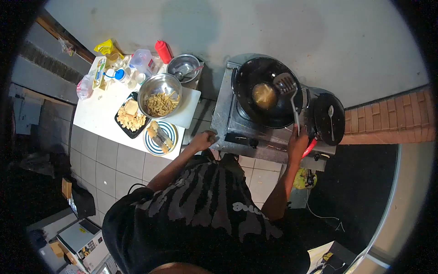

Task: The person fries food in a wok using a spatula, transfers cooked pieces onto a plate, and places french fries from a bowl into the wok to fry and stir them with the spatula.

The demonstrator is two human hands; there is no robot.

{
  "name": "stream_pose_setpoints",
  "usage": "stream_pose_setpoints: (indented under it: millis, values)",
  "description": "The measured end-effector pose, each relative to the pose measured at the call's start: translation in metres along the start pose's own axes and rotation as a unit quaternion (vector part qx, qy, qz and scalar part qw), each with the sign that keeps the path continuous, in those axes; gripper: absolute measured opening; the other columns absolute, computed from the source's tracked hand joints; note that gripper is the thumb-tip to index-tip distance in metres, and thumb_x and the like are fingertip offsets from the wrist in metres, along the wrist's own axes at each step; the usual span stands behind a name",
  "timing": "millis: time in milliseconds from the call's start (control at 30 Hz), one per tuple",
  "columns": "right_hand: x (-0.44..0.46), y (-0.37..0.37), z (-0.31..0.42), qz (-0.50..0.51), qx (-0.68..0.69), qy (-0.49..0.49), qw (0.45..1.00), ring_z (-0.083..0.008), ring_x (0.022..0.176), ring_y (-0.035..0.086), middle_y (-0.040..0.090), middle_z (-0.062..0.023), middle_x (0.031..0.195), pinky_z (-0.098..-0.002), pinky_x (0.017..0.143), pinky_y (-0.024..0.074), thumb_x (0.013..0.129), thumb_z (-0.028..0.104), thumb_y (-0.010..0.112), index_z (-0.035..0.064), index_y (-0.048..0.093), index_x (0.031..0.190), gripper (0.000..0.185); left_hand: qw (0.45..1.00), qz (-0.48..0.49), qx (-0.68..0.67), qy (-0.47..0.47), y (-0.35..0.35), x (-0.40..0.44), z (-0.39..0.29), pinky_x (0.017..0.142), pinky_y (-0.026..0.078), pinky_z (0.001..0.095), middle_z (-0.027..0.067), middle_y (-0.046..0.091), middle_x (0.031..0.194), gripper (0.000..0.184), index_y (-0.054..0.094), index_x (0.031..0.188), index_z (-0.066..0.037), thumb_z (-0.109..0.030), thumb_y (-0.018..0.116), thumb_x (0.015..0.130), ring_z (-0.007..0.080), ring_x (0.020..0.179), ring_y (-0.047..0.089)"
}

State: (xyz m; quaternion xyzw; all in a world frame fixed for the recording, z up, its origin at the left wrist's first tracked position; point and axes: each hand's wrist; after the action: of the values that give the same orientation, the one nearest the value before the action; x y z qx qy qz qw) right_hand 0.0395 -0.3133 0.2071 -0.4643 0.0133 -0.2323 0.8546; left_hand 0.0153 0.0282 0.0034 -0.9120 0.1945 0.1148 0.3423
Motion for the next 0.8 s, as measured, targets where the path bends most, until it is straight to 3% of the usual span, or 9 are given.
stream_pose_setpoints:
  millis: [233,333,400,567,633,733,800]
  values:
    - [0.013,0.0,-0.012,0.004,-0.008,-0.023,1.0,-0.0461,0.07,0.056,0.059,-0.0291,0.077,-0.047,0.062,0.0423,0.096,0.029,0.053,-0.0041,0.06,0.094,0.034,0.999,-0.001,0.045,-0.026,0.012,0.007,-0.005,0.09,0.049,0.0442,0.0176,0.063,0.114,0.045,0.062,0.118,-0.01,-0.038,0.061,0.083,0.0361,0.102,0.062]
    - [0.015,-0.002,-0.011,-0.04,-0.042,-0.058,0.997,-0.0477,0.074,0.057,0.059,-0.0303,0.079,-0.0479,0.063,0.043,0.096,0.029,0.054,-0.0045,0.061,0.094,0.035,0.996,0.002,0.077,-0.043,0.011,0.005,-0.015,0.09,0.049,0.0446,0.0188,0.062,0.116,0.044,0.061,0.12,-0.011,-0.036,0.061,0.083,0.0375,0.102,0.062]
    - [0.019,-0.009,-0.006,0.013,-0.021,-0.032,0.999,-0.0483,0.08,0.059,0.06,-0.0309,0.083,-0.048,0.065,0.0447,0.095,0.029,0.055,-0.0044,0.063,0.097,0.035,0.994,0.005,0.102,-0.048,0.014,0.003,-0.016,0.09,0.049,0.0447,0.0193,0.062,0.116,0.044,0.06,0.121,-0.011,-0.035,0.06,0.083,0.0381,0.102,0.062]
    - [0.029,-0.01,-0.011,0.015,-0.012,-0.073,0.997,-0.048,0.083,0.059,0.062,-0.0294,0.086,-0.0471,0.069,0.0461,0.095,0.027,0.055,-0.0029,0.064,0.105,0.033,0.99,0.038,0.112,-0.074,0.009,-0.003,-0.03,0.093,0.047,0.0449,0.0207,0.058,0.121,0.046,0.056,0.124,-0.01,-0.032,0.06,0.084,0.0381,0.107,0.059]
    - [0.034,-0.012,-0.01,0.013,-0.005,-0.1,0.995,-0.0481,0.084,0.059,0.062,-0.0288,0.086,-0.0472,0.07,0.0462,0.095,0.026,0.055,-0.0026,0.064,0.107,0.033,0.992,0.021,0.099,-0.075,0.012,-0.006,-0.029,0.093,0.047,0.0449,0.0213,0.058,0.121,0.047,0.056,0.124,-0.01,-0.032,0.06,0.084,0.0381,0.108,0.059]
    - [0.05,-0.013,-0.016,0.067,0.017,-0.062,0.996,-0.0452,0.091,0.061,0.064,-0.0273,0.095,-0.0451,0.076,0.0475,0.096,0.026,0.054,-0.0022,0.063,0.111,0.034,0.994,-0.011,0.098,-0.057,0.022,0.002,-0.015,0.092,0.047,0.0449,0.0222,0.06,0.117,0.046,0.057,0.122,-0.007,-0.031,0.06,0.083,0.0379,0.107,0.059]
    - [0.056,-0.012,-0.026,0.033,0.084,-0.162,0.983,-0.0412,0.1,0.062,0.064,-0.0256,0.106,-0.0416,0.083,0.0478,0.096,0.027,0.054,-0.0013,0.061,0.116,0.035,0.993,-0.02,0.108,-0.048,0.037,0.002,-0.003,0.091,0.048,0.0448,0.0225,0.061,0.115,0.045,0.058,0.119,-0.005,-0.032,0.059,0.083,0.0378,0.106,0.06]
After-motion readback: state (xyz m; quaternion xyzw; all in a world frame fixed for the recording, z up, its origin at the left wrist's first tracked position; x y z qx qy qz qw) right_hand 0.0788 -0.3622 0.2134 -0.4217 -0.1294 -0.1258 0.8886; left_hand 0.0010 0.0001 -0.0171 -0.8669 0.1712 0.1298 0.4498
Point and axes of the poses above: each hand's wrist, its own x-axis towards the middle knuckle, its own y-axis out of the palm, z = x × y
